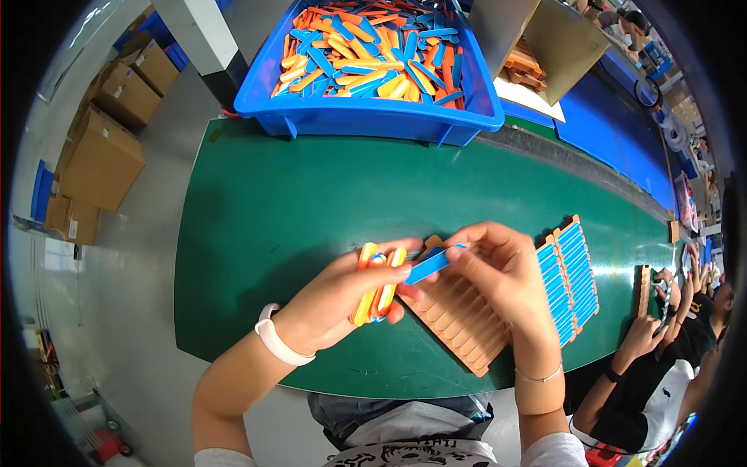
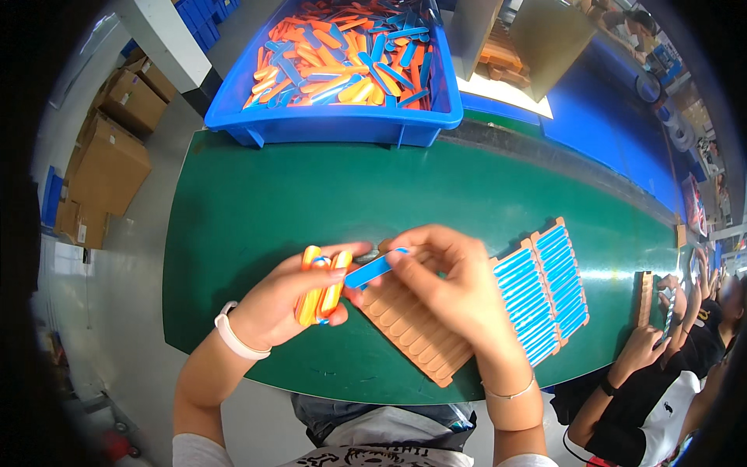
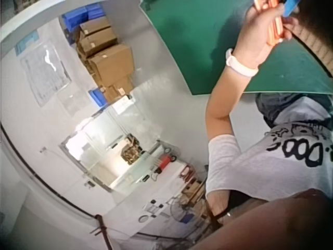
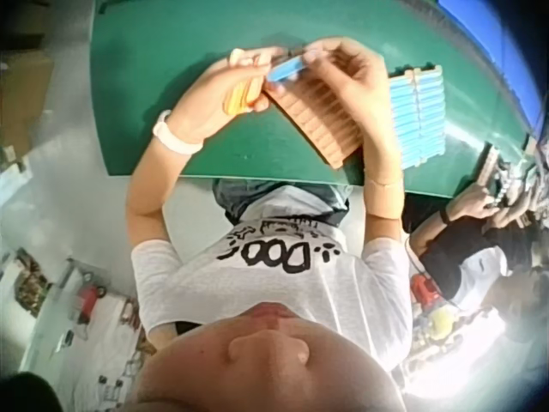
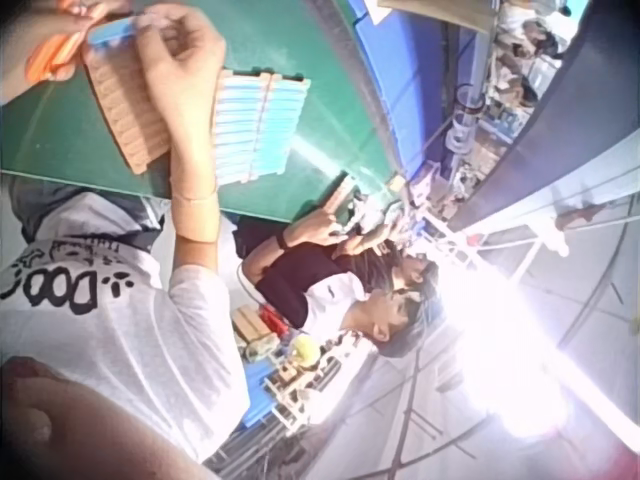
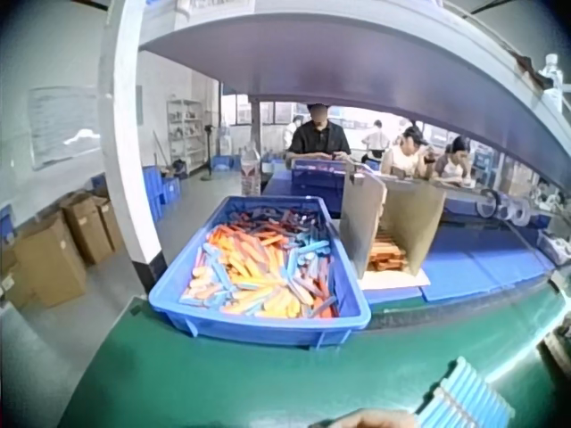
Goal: The person places strips into the grooves of wooden trays by hand, picking up additional strips from a storage container to fill the trays.
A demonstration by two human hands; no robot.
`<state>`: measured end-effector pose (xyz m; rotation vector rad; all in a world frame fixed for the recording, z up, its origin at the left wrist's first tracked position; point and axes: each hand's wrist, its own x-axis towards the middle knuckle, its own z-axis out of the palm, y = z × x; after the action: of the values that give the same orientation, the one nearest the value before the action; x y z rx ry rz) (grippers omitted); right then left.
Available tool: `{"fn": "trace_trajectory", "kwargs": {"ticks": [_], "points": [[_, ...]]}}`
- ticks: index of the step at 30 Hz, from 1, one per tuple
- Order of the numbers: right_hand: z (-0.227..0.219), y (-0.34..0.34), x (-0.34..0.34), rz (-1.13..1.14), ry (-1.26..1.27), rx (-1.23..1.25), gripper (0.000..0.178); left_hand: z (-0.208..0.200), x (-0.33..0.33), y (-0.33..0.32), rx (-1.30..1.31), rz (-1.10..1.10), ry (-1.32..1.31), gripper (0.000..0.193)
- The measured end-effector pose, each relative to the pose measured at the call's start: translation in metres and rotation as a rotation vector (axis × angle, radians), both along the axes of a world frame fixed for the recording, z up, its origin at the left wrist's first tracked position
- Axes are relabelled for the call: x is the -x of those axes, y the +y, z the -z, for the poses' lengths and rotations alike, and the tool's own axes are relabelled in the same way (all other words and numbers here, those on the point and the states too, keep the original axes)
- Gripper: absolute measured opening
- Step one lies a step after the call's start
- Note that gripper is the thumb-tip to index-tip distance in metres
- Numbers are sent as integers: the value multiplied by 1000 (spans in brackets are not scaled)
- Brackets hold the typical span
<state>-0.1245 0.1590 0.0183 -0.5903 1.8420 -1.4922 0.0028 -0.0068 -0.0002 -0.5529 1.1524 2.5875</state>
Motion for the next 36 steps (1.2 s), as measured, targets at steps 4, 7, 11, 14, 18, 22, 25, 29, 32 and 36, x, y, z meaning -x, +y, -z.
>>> {"fn": "trace_trajectory", "kwargs": {"ticks": [4,7,11,14,18,22,25,29,32,36], "points": [[7,15,16,-45,76,-262,15,-1,1,-3,-126,-130,8,53],[3,16,17,-171,235,-420,13,-2,-2,-4,-86,-136,38,54],[11,16,17,-126,407,-288,12,-4,0,-3,9,-137,65,51],[8,9,12,-80,399,-310,12,-8,1,-3,40,-150,50,50],[9,5,6,-110,456,-312,15,-3,2,-3,-25,-173,55,49],[8,1,-1,-75,558,-315,23,-1,2,-3,-120,-202,76,48],[5,-1,-17,-108,713,-59,28,-1,3,0,-175,-205,78,50],[1,-6,-27,-273,983,37,40,6,-4,-4,-219,-142,24,56],[10,-6,-25,-342,961,86,43,10,-4,-1,-273,-179,8,60],[11,-6,-22,-320,942,78,42,8,-1,1,-290,-183,-31,63]]}}
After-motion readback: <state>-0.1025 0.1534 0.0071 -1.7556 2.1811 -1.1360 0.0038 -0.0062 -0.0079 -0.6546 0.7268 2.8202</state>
